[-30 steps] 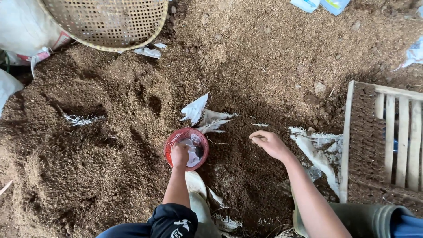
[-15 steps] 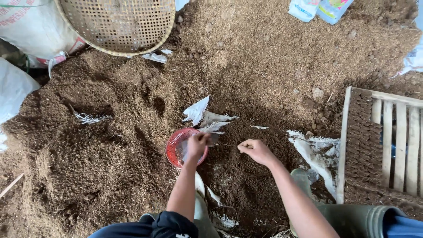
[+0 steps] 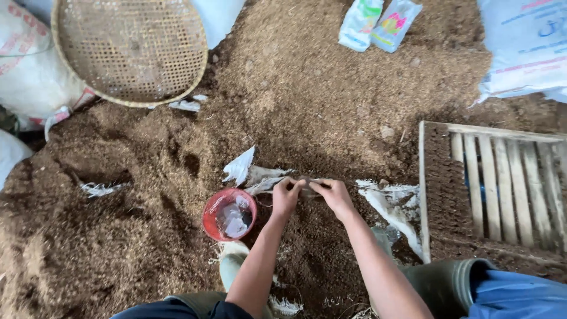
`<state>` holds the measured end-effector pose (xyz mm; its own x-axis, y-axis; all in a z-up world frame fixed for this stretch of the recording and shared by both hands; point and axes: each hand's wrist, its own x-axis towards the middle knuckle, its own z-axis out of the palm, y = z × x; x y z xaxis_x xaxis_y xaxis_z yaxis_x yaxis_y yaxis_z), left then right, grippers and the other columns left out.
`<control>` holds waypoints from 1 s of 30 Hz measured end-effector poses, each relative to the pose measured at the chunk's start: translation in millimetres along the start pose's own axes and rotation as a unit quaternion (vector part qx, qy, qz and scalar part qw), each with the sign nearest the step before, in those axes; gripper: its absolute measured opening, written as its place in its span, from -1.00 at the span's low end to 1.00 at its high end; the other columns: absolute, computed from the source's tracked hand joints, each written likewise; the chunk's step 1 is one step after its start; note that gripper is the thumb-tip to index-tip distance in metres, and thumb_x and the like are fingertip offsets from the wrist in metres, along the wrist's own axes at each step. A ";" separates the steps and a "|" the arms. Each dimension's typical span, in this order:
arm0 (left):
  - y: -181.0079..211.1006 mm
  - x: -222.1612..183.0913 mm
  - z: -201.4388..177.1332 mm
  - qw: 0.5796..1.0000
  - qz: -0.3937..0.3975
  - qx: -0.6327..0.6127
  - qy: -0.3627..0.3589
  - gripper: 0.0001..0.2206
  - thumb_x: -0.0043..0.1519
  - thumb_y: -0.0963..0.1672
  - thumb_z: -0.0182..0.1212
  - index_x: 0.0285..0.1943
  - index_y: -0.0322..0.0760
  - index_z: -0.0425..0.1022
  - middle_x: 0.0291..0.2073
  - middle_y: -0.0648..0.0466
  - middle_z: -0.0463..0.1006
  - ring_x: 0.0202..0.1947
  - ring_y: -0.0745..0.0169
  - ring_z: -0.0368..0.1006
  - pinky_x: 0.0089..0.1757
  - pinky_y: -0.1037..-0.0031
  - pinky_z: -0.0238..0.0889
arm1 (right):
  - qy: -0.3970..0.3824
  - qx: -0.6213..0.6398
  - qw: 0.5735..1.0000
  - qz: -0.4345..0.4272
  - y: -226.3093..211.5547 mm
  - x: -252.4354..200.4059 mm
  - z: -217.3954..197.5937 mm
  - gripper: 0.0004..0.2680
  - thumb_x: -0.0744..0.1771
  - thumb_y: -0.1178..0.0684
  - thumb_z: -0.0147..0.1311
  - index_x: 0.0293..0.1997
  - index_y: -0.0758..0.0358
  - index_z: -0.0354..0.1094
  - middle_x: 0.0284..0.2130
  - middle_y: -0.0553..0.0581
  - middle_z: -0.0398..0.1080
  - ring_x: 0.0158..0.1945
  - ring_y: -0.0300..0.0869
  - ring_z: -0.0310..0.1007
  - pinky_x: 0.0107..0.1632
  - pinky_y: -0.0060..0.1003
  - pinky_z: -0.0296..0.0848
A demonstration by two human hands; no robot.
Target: The person picks small brown objects from a pile of husks on the ground and places them into rows on a wooden tray.
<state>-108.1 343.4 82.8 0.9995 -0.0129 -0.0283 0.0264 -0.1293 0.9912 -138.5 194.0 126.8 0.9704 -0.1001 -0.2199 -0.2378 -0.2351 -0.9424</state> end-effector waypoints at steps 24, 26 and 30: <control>34.1 -15.4 20.1 0.980 -0.024 0.069 -0.185 -0.84 0.10 -0.24 0.20 -0.16 -0.44 0.44 -0.29 -0.18 0.50 -0.19 -0.07 0.44 -0.20 0.20 0.40 | -0.017 -0.032 0.999 0.037 3.6 -12.4 -43.4 -0.83 0.19 -0.02 0.22 -0.36 0.27 0.48 -0.50 0.17 0.49 -0.40 -0.23 0.44 -0.29 -0.37 0.43; 23.5 -8.9 19.3 0.981 -0.033 0.074 -0.177 -0.87 0.13 -0.24 0.17 -0.16 -0.42 0.41 -0.29 -0.14 0.50 -0.19 0.00 0.45 -0.19 0.22 0.39 | -0.017 -0.034 0.998 0.041 6.7 -4.4 -43.0 -0.83 0.22 0.00 0.17 -0.29 0.28 0.47 -0.38 0.22 0.47 -0.30 -0.14 0.45 -0.23 -0.31 0.43; 15.6 -1.1 18.4 0.984 -0.036 0.072 -0.160 -0.91 0.20 -0.27 0.05 -0.15 -0.41 0.35 -0.25 -0.14 0.48 -0.11 -0.04 0.41 -0.12 0.16 0.33 | -0.046 -0.016 0.996 0.073 -8.1 -14.9 -46.4 -0.79 0.26 0.03 0.09 -0.15 0.37 0.42 -0.17 0.30 0.43 -0.17 -0.08 0.42 -0.11 -0.27 0.40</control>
<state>-109.1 323.1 95.9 0.9383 -0.3063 -0.1605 0.0722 -0.2802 0.9572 -153.0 152.6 149.5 0.9245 -0.0466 -0.3783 -0.3772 -0.2549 -0.8904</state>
